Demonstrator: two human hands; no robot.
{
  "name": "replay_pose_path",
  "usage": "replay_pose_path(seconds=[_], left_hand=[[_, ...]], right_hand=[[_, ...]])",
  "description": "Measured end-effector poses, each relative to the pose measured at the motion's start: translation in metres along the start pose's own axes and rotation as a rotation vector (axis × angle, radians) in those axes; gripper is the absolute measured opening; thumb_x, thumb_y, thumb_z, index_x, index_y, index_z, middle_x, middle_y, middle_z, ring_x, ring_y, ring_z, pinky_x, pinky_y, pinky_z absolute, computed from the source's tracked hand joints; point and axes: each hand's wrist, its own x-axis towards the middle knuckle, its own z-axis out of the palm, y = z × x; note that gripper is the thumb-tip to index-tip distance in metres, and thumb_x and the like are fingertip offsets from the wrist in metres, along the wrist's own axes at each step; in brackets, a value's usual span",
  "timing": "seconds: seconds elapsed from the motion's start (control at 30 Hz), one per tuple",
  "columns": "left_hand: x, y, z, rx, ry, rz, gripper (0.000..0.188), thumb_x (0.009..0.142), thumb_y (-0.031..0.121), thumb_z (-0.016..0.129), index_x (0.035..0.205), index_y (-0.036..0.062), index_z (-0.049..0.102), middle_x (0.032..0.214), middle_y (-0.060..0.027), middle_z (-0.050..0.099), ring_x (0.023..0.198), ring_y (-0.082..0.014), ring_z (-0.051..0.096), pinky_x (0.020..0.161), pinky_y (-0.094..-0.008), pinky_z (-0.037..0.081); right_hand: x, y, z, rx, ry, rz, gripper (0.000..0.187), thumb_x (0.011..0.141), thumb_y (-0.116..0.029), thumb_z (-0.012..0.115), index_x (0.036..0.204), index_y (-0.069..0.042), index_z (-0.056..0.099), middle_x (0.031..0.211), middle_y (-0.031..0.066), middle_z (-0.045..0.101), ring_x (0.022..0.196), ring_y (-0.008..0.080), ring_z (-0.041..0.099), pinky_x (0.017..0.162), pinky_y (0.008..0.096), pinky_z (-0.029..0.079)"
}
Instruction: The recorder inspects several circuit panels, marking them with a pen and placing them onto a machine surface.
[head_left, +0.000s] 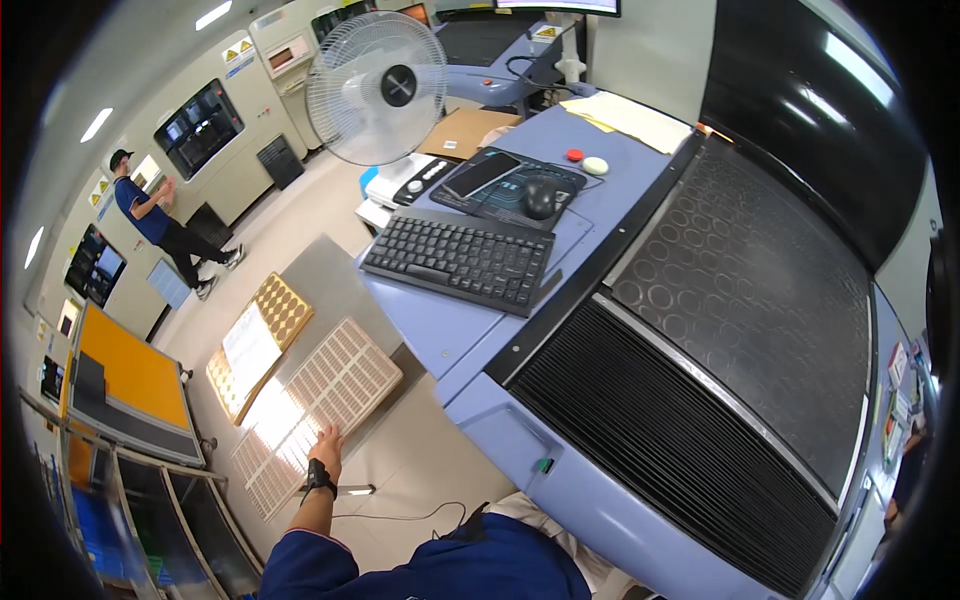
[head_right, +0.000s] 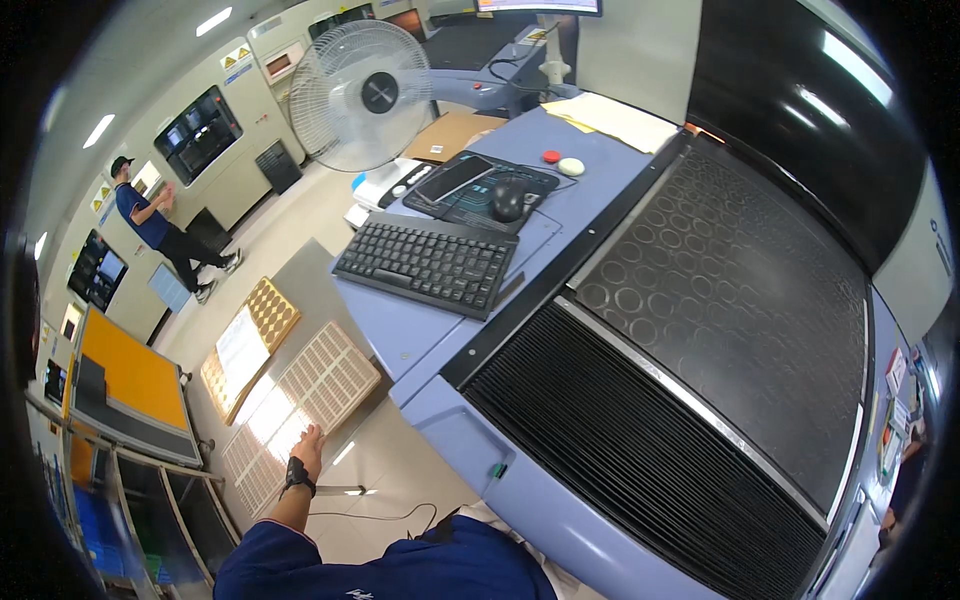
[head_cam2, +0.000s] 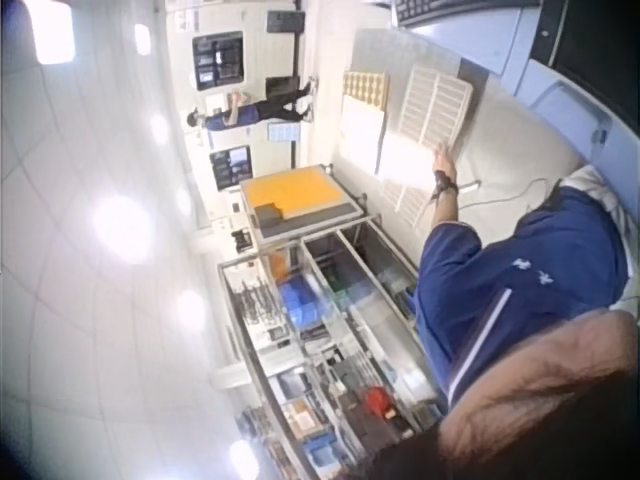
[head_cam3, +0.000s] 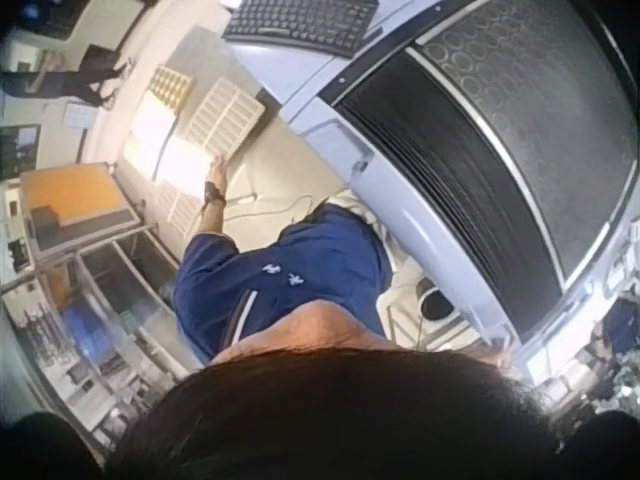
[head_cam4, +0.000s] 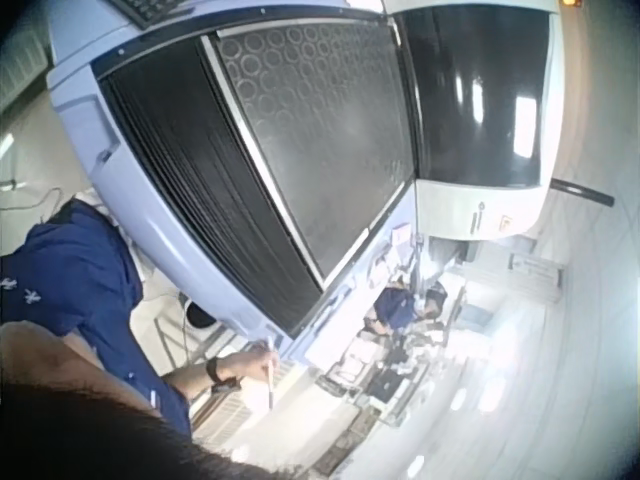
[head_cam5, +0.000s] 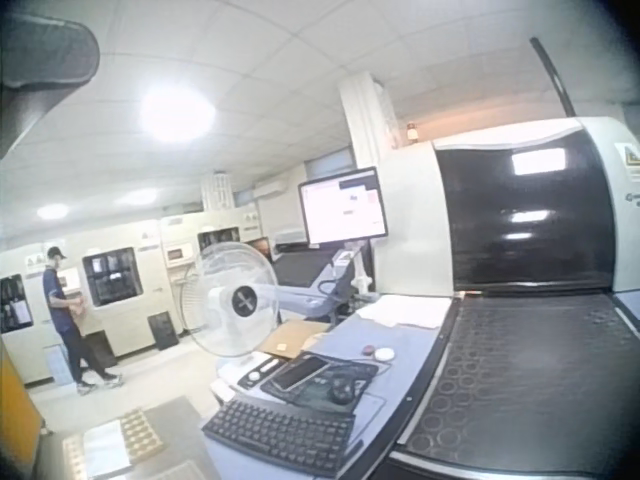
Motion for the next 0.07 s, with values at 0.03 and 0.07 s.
replay_pose_path(seconds=[0.03,0.07], left_hand=[[0.007,-0.005,0.008,0.013,0.002,-0.007,0.049,0.102,0.029,0.060,0.146,0.0119,0.049,0.154,-0.0140,0.047,0.139,-0.0402,0.047,0.106,-0.0482,0.050],[0.012,-0.014,0.016,0.025,0.004,-0.020,0.052,0.102,0.030,0.059,0.149,0.0131,0.046,0.158,-0.0136,0.042,0.142,-0.0382,0.045,0.109,-0.0464,0.049]], right_hand=[[0.005,-0.016,-0.018,-0.063,0.078,0.124,0.056,0.100,-0.040,0.065,0.129,0.007,0.057,0.086,0.0202,0.066,0.073,0.0255,0.064,0.070,0.0367,0.060],[0.007,-0.075,-0.009,-0.121,0.151,0.247,0.060,0.096,-0.044,0.070,0.132,0.003,0.057,0.089,0.0213,0.067,0.076,0.0269,0.065,0.074,0.0383,0.061]])
